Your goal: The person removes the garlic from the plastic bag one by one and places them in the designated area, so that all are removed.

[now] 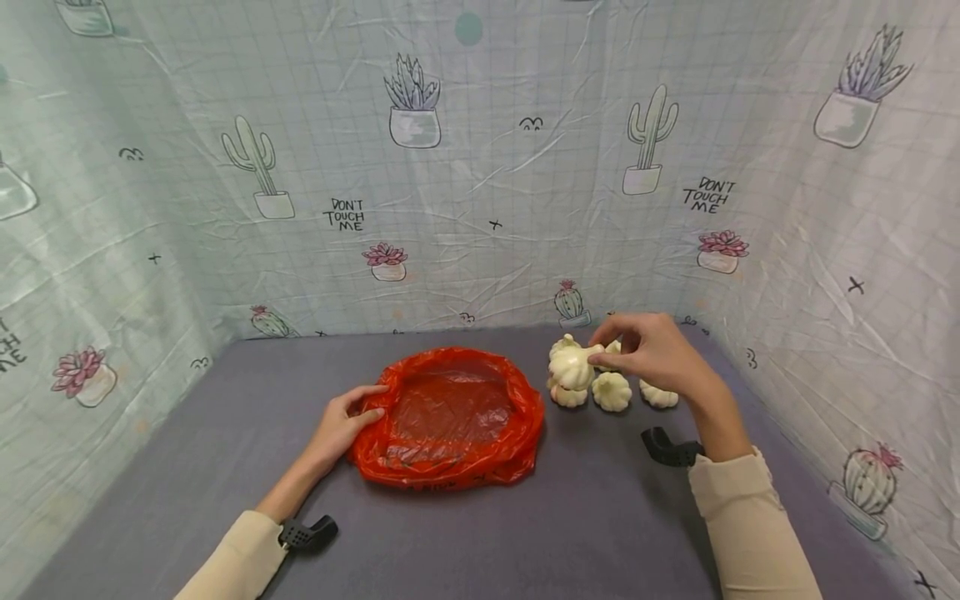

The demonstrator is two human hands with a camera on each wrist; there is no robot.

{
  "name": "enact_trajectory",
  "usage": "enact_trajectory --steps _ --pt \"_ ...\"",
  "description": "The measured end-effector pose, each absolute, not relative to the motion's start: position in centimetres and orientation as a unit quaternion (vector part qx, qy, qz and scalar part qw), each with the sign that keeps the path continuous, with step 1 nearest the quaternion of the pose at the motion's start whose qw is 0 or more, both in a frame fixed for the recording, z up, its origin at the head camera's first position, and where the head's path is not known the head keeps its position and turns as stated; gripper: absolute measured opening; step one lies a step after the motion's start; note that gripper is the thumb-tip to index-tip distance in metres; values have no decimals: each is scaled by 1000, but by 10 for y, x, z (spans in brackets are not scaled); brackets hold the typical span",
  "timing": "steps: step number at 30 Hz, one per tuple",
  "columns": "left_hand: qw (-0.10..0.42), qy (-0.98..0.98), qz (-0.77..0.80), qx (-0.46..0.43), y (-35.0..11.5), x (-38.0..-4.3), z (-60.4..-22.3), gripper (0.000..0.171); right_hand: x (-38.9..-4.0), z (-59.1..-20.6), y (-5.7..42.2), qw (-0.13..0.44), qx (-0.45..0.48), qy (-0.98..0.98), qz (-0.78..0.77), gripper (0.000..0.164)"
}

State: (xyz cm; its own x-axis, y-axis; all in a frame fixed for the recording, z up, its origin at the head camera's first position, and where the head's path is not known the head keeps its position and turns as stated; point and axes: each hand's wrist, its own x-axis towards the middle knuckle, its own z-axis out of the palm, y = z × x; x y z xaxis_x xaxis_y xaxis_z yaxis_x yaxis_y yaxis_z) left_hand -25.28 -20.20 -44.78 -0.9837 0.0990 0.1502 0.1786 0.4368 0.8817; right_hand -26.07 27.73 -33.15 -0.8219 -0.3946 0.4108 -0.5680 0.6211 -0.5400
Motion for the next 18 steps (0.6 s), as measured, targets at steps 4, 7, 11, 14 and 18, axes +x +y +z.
enact_trajectory --steps 4,7,11,14,18 --pt "34 -845 -528 -80 -202 -253 -448 39 -261 -332 278 120 268 -895 335 13" --pt "35 -844 -529 -79 -202 -253 -448 39 -262 -333 278 113 265 -898 334 13" --pt "39 -845 -527 -80 -202 -253 -447 39 -263 -334 278 102 260 -901 332 13" --pt "40 -845 -527 -78 -202 -252 -447 38 -264 -336 278 94 258 -903 330 13" --pt "38 -845 -528 -78 -201 -251 -447 38 -265 -338 278 82 257 -902 337 13"
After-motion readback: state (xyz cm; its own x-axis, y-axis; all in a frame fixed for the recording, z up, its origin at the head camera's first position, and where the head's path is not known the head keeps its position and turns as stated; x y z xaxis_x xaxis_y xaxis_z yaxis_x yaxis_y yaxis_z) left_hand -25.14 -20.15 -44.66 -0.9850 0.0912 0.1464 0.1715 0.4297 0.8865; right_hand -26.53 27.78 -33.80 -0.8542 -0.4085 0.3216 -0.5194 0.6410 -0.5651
